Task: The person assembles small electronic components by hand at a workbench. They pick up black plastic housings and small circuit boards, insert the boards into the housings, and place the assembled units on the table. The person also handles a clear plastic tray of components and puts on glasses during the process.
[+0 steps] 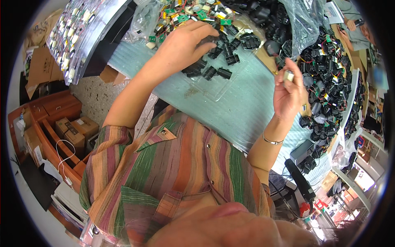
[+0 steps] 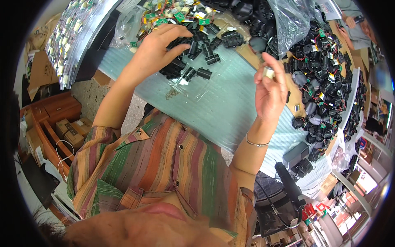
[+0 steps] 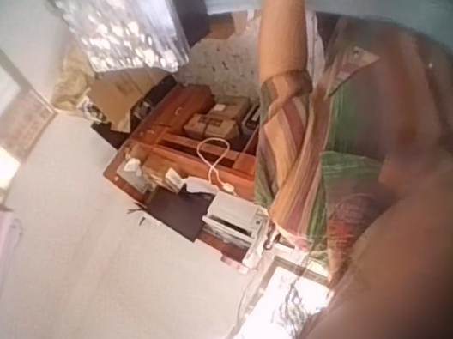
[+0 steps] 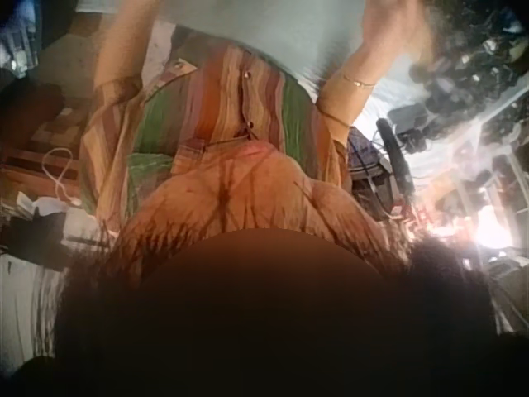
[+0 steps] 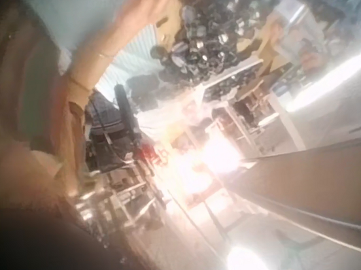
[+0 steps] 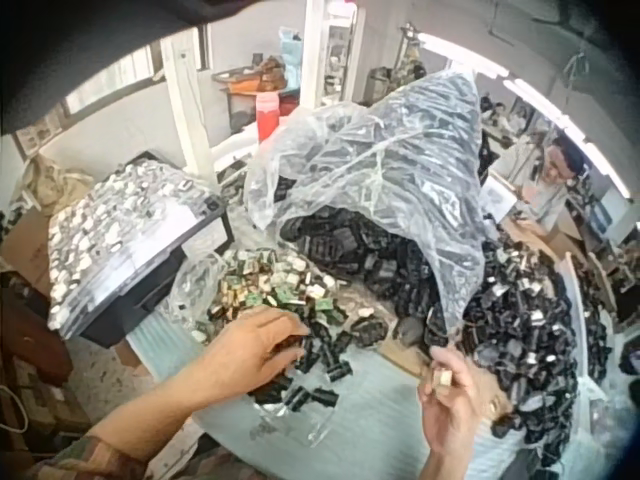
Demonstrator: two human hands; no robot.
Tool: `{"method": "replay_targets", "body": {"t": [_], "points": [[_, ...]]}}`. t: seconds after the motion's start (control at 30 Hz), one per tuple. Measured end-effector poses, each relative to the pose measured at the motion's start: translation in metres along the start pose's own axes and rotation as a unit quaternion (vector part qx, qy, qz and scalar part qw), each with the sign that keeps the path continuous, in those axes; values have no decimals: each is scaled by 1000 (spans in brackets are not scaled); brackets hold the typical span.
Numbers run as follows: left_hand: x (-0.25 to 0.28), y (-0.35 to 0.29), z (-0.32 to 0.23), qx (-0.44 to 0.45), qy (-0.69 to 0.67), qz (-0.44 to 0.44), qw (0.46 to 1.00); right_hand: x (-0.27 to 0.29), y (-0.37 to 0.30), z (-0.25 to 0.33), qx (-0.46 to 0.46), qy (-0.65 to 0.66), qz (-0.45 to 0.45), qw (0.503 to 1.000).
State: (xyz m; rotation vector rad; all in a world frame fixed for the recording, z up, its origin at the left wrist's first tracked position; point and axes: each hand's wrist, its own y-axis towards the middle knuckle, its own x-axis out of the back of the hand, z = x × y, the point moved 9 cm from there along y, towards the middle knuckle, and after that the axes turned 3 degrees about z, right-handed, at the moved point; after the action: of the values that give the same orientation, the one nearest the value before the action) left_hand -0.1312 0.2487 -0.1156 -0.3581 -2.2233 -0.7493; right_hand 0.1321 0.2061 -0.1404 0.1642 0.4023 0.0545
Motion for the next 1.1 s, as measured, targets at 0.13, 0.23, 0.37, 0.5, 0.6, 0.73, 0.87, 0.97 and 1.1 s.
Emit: {"method": "replay_targets", "body": {"t": [0.13,0.23,0.37,0.5,0.6,0.73,0.87,0.97,1.1], "points": [[-39,41,-4,-48,17,17,999,13,-11,-26,-39,-125,-40,991],[-78,69,-12,-68,42,43,996,28,-15,-46,-63,-98,-73,990],[-116,79,-14,-44,131,131,982,26,-14,-44,-45,-191,-62,979],[-117,73,-12,-47,53,111,991,34,-17,-44,-31,-104,-95,990],[-100,64,-22,-35,-43,83,995,41,-16,-46,-11,-93,-97,991],[-80,51,-26,61,-218,3,974,22,-13,-38,-9,-78,-82,994],[-97,27,-19,187,-508,-7,841,8,-14,-28,17,-38,-53,998],[-96,17,-24,191,-544,-36,816,1,-16,-29,15,-60,-10,998],[-96,11,-27,178,-536,-22,825,-12,-21,-26,2,-173,37,984]]}}
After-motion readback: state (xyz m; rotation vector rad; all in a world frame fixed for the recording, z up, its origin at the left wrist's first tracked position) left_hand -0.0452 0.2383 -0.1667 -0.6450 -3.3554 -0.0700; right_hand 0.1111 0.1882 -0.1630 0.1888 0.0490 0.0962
